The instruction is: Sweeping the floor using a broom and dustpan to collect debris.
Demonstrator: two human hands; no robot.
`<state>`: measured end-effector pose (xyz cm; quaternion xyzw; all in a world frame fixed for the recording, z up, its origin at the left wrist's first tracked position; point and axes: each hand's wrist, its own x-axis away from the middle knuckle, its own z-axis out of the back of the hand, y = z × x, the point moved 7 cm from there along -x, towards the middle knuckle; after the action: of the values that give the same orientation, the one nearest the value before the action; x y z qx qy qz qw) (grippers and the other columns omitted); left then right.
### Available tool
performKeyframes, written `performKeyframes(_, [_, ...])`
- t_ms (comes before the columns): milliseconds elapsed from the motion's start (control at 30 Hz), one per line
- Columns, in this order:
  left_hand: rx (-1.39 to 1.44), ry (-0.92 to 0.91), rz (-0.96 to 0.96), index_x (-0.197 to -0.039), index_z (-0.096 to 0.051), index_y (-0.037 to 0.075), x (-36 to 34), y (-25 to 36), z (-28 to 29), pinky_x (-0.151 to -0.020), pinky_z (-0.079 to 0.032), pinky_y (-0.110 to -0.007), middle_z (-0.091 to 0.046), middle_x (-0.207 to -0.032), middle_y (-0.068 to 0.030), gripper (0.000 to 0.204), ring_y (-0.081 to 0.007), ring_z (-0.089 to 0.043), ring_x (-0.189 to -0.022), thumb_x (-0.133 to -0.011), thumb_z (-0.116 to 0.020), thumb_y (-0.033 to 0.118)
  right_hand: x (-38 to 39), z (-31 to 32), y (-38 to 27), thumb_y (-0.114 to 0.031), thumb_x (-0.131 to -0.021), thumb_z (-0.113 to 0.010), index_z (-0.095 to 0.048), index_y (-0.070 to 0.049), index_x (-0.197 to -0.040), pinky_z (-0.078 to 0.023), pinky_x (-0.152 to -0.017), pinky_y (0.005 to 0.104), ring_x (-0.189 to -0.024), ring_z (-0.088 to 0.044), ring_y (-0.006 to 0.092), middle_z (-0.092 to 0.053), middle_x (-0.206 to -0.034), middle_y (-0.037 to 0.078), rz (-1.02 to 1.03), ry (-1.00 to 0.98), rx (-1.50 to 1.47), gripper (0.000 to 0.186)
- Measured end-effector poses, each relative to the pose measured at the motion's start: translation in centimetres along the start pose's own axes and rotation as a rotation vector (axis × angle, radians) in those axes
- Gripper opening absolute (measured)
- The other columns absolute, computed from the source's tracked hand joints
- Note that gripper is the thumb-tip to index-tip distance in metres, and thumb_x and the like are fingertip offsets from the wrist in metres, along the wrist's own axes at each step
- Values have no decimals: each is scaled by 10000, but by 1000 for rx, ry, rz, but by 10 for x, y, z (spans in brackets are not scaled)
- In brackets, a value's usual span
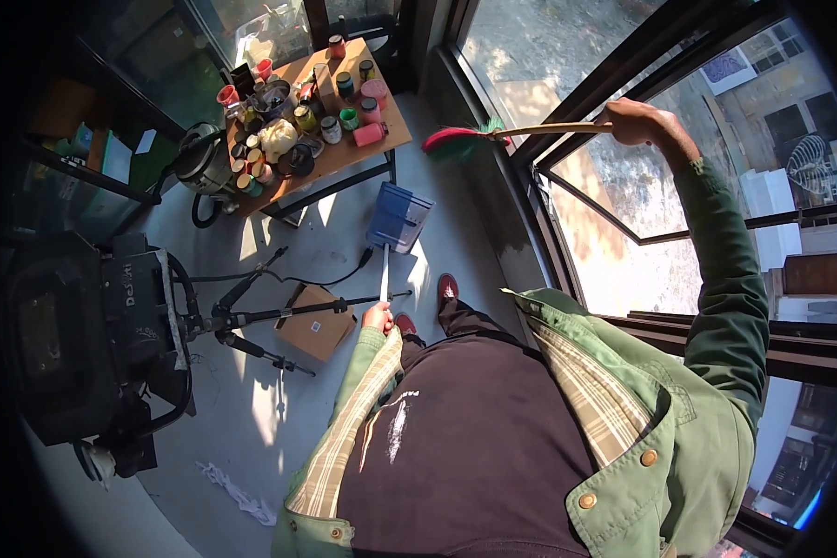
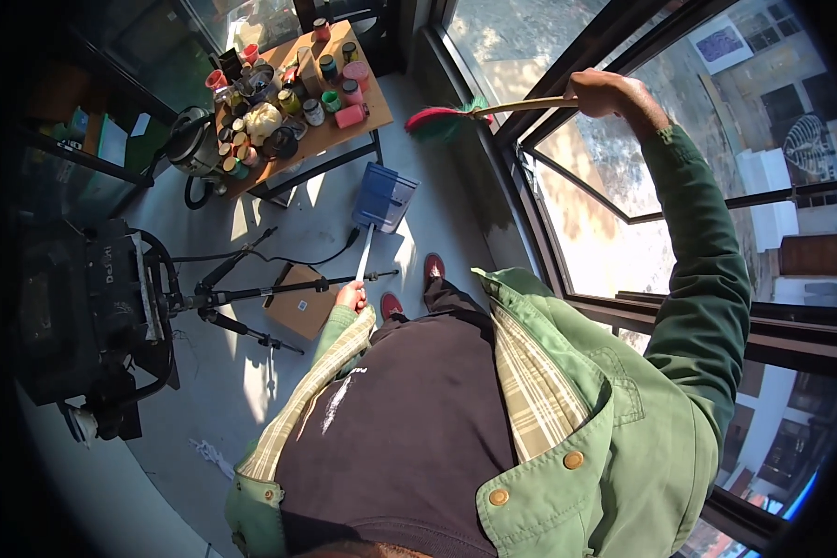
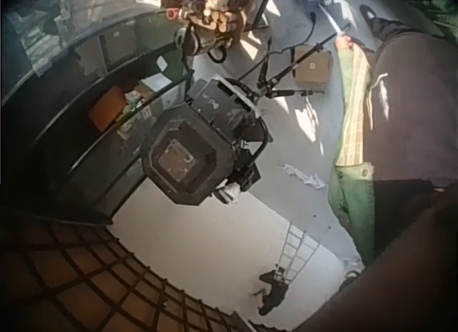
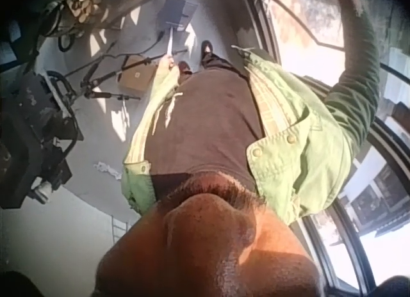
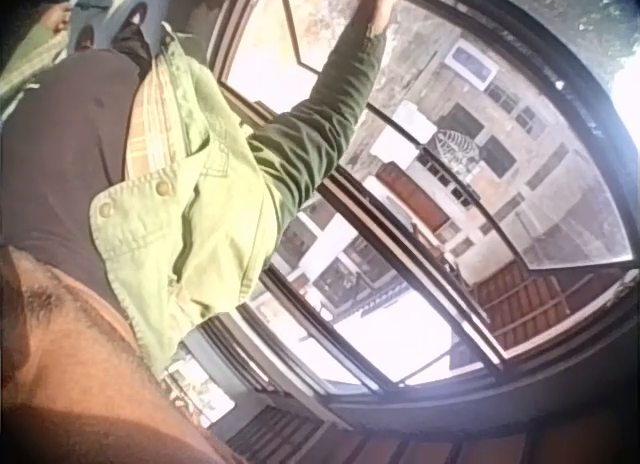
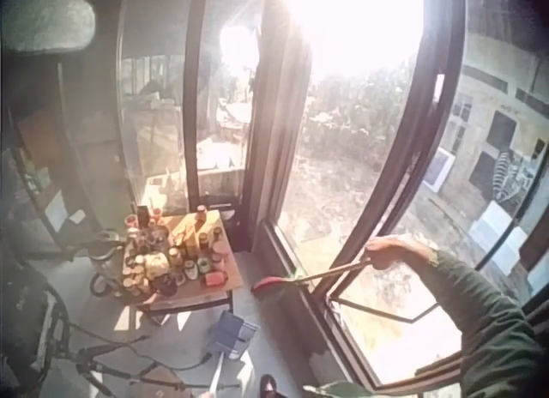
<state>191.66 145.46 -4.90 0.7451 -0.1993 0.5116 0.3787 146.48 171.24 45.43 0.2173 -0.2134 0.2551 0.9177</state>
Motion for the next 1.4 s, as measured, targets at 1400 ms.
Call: performKeyframes(1400, [-58, -1, 10, -988, -619, 63, -15, -24, 28, -364, -263, -312, -510, -599, -27, 190, -114, -405, -391, -891, -508, 183, 57, 16, -66, 62, -787, -440, -577, -98, -1294, -561, -395, 328, -676, -685, 302, -624, -1019, 192, -37, -21, 67, 549])
